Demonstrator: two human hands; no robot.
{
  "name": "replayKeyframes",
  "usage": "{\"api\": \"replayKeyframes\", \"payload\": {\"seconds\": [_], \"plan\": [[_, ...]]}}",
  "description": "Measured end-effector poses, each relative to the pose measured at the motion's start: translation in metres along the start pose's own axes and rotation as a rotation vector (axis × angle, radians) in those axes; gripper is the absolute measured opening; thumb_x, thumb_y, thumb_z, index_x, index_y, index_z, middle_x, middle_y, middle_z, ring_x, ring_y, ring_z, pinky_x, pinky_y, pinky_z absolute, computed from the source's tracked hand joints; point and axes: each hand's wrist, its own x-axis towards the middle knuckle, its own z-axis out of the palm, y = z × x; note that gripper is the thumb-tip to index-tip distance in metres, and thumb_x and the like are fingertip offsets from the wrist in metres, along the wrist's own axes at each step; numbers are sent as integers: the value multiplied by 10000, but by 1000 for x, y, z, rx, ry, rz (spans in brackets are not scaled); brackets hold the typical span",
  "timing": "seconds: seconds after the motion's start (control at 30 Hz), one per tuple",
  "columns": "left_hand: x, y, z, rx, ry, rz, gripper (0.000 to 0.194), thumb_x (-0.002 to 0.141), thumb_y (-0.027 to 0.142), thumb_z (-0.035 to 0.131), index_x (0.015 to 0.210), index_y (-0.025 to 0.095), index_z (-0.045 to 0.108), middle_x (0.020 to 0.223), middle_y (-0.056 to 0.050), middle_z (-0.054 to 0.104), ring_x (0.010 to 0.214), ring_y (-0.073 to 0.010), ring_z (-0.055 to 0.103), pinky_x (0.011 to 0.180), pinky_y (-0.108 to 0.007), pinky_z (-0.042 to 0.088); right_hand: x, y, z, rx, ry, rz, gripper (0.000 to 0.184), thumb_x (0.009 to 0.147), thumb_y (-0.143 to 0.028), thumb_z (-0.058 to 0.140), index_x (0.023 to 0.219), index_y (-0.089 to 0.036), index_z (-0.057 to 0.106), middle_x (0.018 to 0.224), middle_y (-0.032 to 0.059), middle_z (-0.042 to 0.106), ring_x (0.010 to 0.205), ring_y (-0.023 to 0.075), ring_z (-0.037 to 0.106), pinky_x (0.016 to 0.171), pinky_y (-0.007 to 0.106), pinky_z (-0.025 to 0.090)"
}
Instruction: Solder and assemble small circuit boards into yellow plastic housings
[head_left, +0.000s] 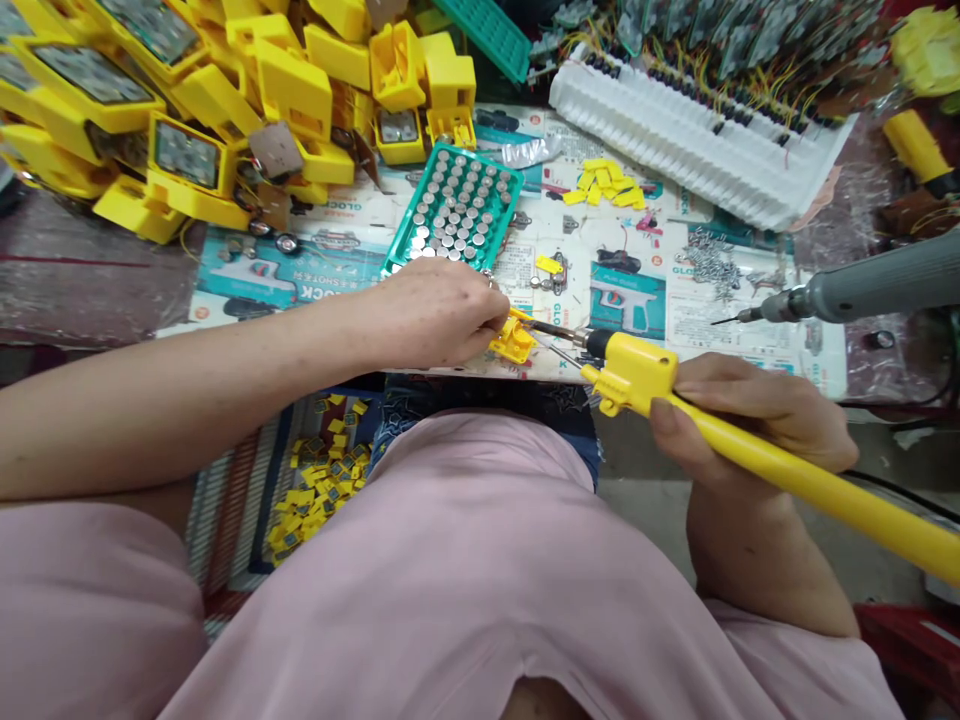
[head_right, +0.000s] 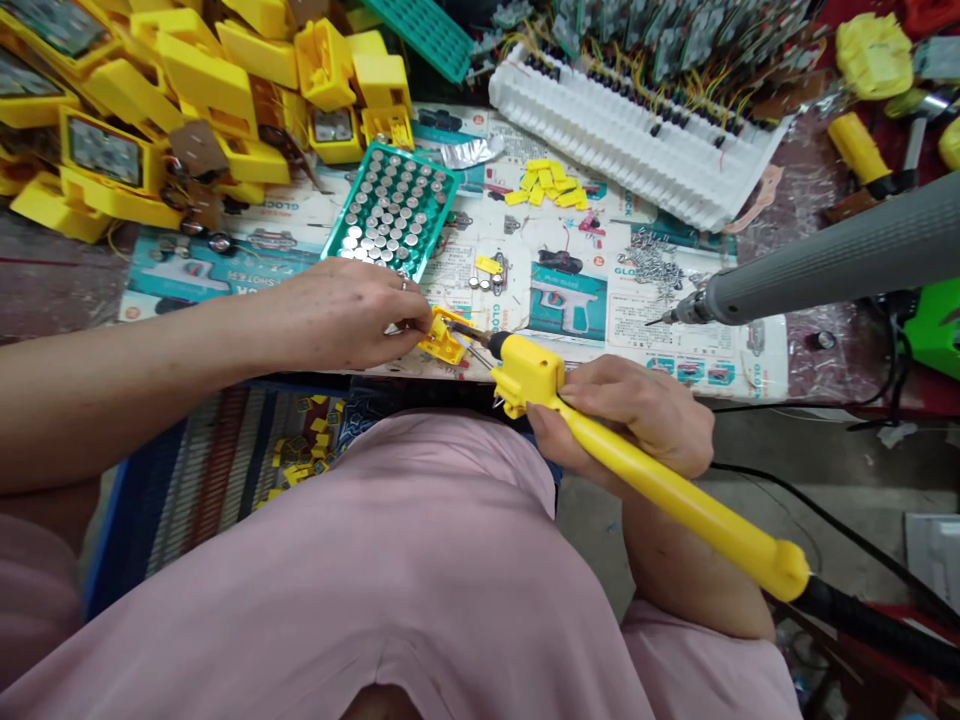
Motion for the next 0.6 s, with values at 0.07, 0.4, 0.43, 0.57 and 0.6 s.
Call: {"api": "replayKeyframes", "payload": {"seconds": [0.07,0.4,0.43,0.57,0.6], "plan": [[0,0,-1,-32,0,-15,287,854,284,478,901,208,751,815,-50,706,824,-220,678,765,-303,489,0,-2,0,-20,34,-8,270,726,-172,815,959,-257,708,689,-36,707,558,139,676,418,239,532],[-2,2,-6,88,-24,3,330,887,276,430,926,202,750,877,-49,707,928,-208,671,763,-273,471,-5,4,2,-83,96,-29,279,725,-219,838,964,-256,700,680,-41,684,557,149,677,449,260,560],[-2,2,-6,93,-25,14,338,893,272,421,929,195,748,889,-54,707,941,-207,669,769,-271,472,-7,5,1,-83,104,-30,280,721,-218,841,963,-251,704,687,-40,688,559,147,676,462,262,565],[-1,1,-3,92,-15,17,325,897,294,428,942,203,736,913,-44,705,1004,-221,660,822,-291,483,-9,4,3,-49,120,34,273,725,-217,839,971,-256,726,723,-32,711,586,143,683,490,264,573],[-2,1,-2,77,-12,10,313,891,299,442,962,207,732,924,-43,706,1023,-230,658,840,-303,487,-9,3,5,-39,132,67,279,730,-219,838,986,-255,733,738,-28,718,589,139,682,487,257,568]]}}
